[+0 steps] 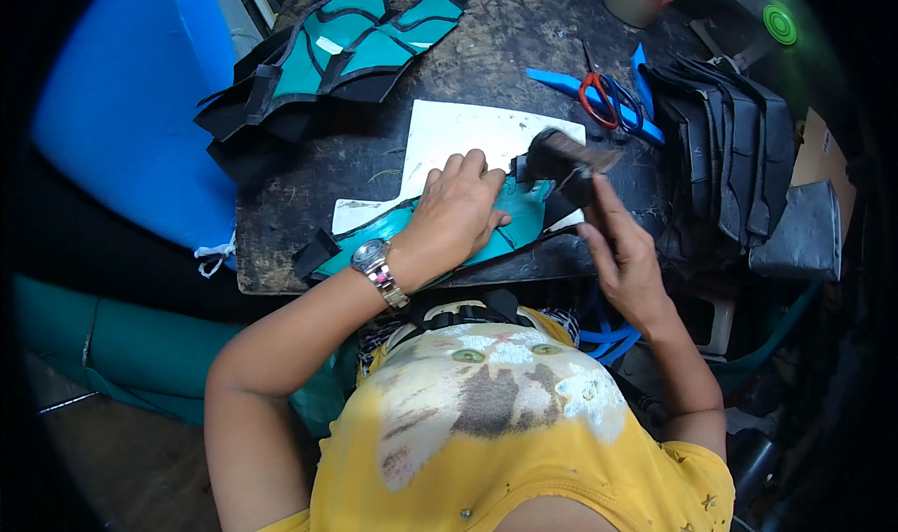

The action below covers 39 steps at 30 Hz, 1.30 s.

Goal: The person repeatedly hammers teal and black footwear parts on a white board to shape them, then uses scissors to trim a blue foam strip. The person handles multiple footwear parts one at a time, placing them aside after each hammering cycle.

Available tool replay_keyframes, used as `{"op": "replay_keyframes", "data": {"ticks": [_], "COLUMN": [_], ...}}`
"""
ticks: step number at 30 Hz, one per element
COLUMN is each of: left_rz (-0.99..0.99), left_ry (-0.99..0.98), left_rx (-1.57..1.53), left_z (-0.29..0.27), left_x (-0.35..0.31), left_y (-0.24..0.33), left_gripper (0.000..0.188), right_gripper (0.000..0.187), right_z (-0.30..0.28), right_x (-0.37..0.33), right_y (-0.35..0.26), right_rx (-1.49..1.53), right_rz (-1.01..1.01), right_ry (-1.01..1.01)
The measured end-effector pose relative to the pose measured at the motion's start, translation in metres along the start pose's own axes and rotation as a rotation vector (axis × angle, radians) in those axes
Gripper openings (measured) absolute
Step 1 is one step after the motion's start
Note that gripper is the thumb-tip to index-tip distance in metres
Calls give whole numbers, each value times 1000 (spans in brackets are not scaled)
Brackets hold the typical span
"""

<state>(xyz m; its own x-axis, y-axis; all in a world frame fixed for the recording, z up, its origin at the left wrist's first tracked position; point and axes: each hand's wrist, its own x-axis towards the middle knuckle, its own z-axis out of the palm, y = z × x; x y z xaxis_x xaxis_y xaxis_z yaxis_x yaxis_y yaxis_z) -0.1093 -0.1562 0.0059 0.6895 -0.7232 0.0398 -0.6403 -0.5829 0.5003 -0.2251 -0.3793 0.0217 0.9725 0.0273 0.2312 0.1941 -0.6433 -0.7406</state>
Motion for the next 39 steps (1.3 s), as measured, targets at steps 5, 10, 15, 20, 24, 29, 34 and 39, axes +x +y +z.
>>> {"op": "replay_keyframes", "data": {"ticks": [5,10,15,20,24,29,34,39], "left_rz": [-47,-98,-63,-7,13,31,-2,43], "left_ry": [54,7,38,117,154,187,197,216], "left_rx": [-173,-235,-80,19,38,4,-112,-76], "left_z": [4,1,2,6,9,10,9,11], "left_x": [0,5,-1,-6,-8,-10,-10,-10], "left_y": [-6,-7,3,7,7,5,0,-2], "left_gripper": [43,41,37,35,34,32,29,29], "right_gripper": [66,66,67,72,74,72,71,71], "right_z": [22,26,19,10,7,14,10,10], "right_x": [-4,-5,3,12,17,17,21,20], "right_y": [15,21,11,-5,-12,-17,-20,-22], "right_rx": [-88,-61,-94,-163,-250,-181,-192,-225], "right_rz": [56,63,3,1,8,-13,57,6], "right_ry": [31,76,73,39,-96,7,-97,40]}}
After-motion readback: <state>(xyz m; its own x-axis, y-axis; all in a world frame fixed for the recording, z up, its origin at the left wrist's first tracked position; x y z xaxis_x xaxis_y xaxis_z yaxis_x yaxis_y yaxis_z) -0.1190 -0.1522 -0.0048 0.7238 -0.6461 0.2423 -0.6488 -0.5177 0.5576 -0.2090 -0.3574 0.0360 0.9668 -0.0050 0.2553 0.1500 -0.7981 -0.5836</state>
